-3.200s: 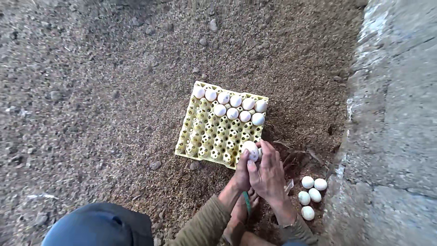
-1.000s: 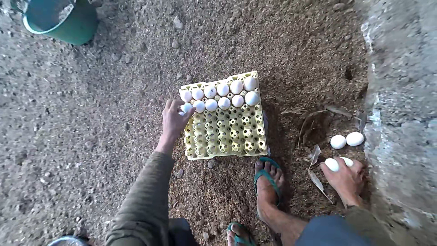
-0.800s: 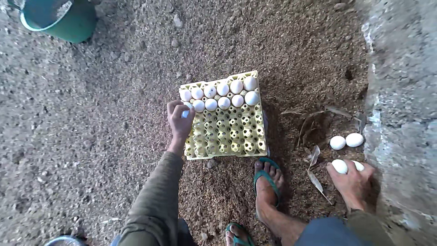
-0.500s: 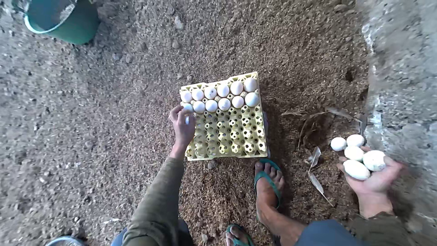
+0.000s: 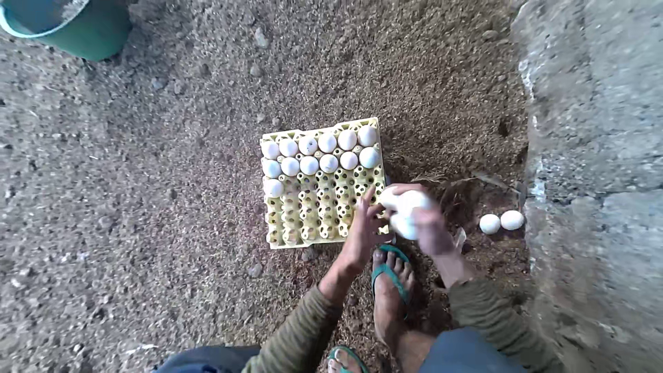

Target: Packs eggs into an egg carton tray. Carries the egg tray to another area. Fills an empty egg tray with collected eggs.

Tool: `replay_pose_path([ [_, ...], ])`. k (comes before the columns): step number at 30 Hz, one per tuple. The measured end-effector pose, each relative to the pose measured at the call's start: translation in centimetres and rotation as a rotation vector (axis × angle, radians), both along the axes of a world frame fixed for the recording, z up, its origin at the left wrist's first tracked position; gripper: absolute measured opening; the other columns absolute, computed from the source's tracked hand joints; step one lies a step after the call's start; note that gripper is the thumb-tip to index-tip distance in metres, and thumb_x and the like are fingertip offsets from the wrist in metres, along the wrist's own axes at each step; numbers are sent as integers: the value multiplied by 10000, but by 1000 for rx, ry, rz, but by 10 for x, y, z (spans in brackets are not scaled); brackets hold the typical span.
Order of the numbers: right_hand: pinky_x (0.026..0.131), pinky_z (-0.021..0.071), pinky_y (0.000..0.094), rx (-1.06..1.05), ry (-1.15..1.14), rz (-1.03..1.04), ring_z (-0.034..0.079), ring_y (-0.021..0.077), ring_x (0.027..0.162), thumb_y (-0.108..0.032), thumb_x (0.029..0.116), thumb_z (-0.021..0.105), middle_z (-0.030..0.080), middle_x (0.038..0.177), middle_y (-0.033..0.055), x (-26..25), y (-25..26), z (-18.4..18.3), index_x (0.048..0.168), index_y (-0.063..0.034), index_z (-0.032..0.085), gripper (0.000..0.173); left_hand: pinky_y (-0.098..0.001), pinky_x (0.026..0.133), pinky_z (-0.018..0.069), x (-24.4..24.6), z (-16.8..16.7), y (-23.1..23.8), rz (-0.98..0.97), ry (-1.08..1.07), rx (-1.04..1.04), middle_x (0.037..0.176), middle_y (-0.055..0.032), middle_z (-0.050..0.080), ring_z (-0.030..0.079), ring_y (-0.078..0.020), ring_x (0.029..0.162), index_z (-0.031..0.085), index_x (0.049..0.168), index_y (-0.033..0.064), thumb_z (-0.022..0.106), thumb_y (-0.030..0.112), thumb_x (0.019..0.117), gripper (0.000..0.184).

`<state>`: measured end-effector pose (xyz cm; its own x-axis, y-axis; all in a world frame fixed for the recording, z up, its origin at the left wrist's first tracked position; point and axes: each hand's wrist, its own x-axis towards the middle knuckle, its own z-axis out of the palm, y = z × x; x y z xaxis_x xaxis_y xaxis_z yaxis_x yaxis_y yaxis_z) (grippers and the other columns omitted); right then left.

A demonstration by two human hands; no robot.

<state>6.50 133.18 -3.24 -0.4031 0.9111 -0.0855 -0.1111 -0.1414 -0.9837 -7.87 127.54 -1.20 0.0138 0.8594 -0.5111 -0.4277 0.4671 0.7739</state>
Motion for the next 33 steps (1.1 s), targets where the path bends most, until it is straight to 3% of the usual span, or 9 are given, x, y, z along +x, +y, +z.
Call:
replay_pose_path([
  [2,963,552,400,271,-280,2,603,208,1186,-569,908,622,592,1309,153,-31,-13,3,1205,-39,675,610,-373,879,592,15,0,-4,254,-121,47,1285,-79,645,677,-161,1065,256,1601,178,138,600,1046,707],
  [6,972,439,643,657,-775,129,528,445,1290,-695,997,360,555,1396,249,-62,-34,4,1414,-171,579,705,-329,844,599,3,-10,-16,680,-313,166,1048,-51,731,710,-126,964,598,1294,88,356,520,1030,561],
  [10,1136,237,735,632,-819,283,462,361,1428,-769,985,199,565,1473,141,-64,-40,10,1514,-252,512,803,-331,759,622,-23,-17,-31,637,-348,162,964,-63,744,736,-143,854,657,1184,110,810,549,708,665],
  [12,1167,274,680,514,-706,268,489,305,1423,-683,1021,245,563,1497,116,-53,-33,14,1513,-170,515,761,-363,671,625,-45,-20,-33,552,-240,142,932,-98,735,729,-198,769,648,1211,122,836,593,672,740],
  [15,1123,408,545,434,-645,42,557,266,1337,-431,1058,346,584,1463,131,-11,-18,3,1489,-52,506,597,-349,657,616,-95,-18,-25,309,437,92,970,-45,715,705,-156,770,557,1311,78,690,574,824,707],
  [17,1130,452,499,345,-661,-88,551,267,1356,-353,1066,322,573,1456,179,27,-10,-8,1479,12,470,571,-473,866,543,-135,-10,-14,19,944,34,1250,-113,610,616,-234,1079,654,1290,110,699,490,826,602],
  [20,1106,483,460,195,-797,-299,572,301,1328,-291,1068,403,560,1443,232,79,-3,-26,1446,29,497,505,-693,920,467,-187,-5,2,-390,1323,-7,1393,-244,516,526,-455,1241,708,1244,234,754,517,835,500],
  [24,1034,509,547,-106,-1215,-484,585,371,1265,-198,1007,580,565,1404,224,162,-4,-53,1375,-49,597,397,-767,885,447,-201,-13,23,-758,1442,-53,1427,-262,512,524,-531,1243,703,1250,249,772,488,851,470],
  [33,1113,404,642,-292,-1466,-410,365,504,1438,-332,931,688,301,1613,283,208,11,-117,1525,-93,463,678,-769,852,446,-194,-15,35,-837,1471,-85,1397,-318,504,542,-558,1190,725,1210,201,780,488,843,470],
])
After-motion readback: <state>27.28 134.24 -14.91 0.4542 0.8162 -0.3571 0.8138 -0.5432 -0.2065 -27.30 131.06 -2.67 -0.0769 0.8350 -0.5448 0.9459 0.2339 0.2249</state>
